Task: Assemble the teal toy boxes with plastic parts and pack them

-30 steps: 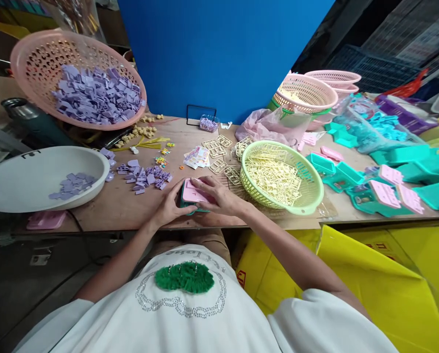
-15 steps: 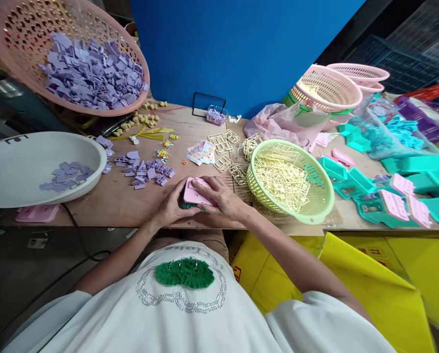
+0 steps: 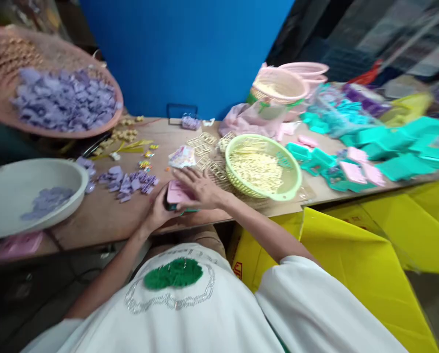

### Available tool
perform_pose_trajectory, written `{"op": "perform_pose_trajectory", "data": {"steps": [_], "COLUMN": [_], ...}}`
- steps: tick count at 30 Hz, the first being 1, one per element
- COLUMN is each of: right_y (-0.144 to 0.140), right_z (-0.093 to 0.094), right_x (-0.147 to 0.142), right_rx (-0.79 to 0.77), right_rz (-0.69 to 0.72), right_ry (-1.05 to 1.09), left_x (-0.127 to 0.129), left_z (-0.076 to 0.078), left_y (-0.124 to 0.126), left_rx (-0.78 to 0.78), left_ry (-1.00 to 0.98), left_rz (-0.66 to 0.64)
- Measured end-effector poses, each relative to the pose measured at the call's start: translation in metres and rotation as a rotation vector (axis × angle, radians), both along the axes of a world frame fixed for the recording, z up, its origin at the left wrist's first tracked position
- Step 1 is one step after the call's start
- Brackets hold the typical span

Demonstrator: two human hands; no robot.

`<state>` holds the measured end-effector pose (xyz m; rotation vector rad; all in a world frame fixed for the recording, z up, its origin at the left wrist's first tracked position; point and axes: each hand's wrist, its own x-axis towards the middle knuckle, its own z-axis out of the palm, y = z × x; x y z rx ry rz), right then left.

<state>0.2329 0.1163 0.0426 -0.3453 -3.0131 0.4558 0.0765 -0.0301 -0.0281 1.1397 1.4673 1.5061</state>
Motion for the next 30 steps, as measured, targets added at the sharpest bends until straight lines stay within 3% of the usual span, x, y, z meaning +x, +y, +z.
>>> {"op": "perform_pose_trajectory", "data": {"steps": [3, 6, 7, 9, 12, 14, 17, 19, 22, 24, 26, 29, 30], "right_y": [-0.017, -0.025, -0.028, -0.036, -0.046, -0.048, -0.058, -0.067, -0.067, -0.047, -0.012, 0.060, 0.083], "right_z": [0.015, 0.041, 0.054, 0.082, 0.111, 0.111, 0.092, 0.082, 0.082, 0.086, 0.087, 0.071, 0.061], "right_x": [0.013, 0.051, 0.072, 0.120, 0.183, 0.194, 0.170, 0.153, 0.169, 0.212, 0.268, 0.343, 0.360], "right_rx": [-0.001, -0.063, -0.062, -0.049, 0.020, 0.027, 0.016, 0.062, 0.143, 0.235, 0.348, 0.390, 0.373], "right_rz": [0.058, 0.030, -0.015, -0.162, -0.423, -0.441, -0.266, -0.170, -0.226, -0.434, -0.800, -1.420, -1.517], "right_ry": [-0.039, 0.150, 0.249, 0.442, 0.627, 0.623, 0.582, 0.614, 0.654, 0.688, 0.663, 0.270, 0.209], "left_x": [0.004, -0.006, -0.011, -0.017, -0.005, 0.017, 0.057, 0.081, 0.105, 0.108, 0.104, 0.091, 0.086], "left_z": [0.008, 0.009, 0.010, 0.016, 0.037, 0.053, 0.070, 0.076, 0.084, 0.092, 0.102, 0.105, 0.101], "left_y": [-0.008, -0.014, -0.014, -0.014, -0.013, -0.011, -0.007, -0.004, 0.004, 0.013, 0.021, 0.025, 0.025], "left_rx": [-0.086, -0.048, 0.010, 0.125, 0.161, 0.133, 0.083, 0.008, 0.077, 0.219, 0.266, 0.149, 0.106], "left_ry": [0.019, 0.064, 0.092, 0.107, 0.048, -0.040, -0.167, -0.191, -0.185, -0.127, -0.049, -0.005, -0.007], "left_rz": [0.009, -0.107, -0.134, -0.048, 0.009, -0.074, -0.308, -0.339, -0.422, -0.454, -0.353, -0.115, -0.058]}}
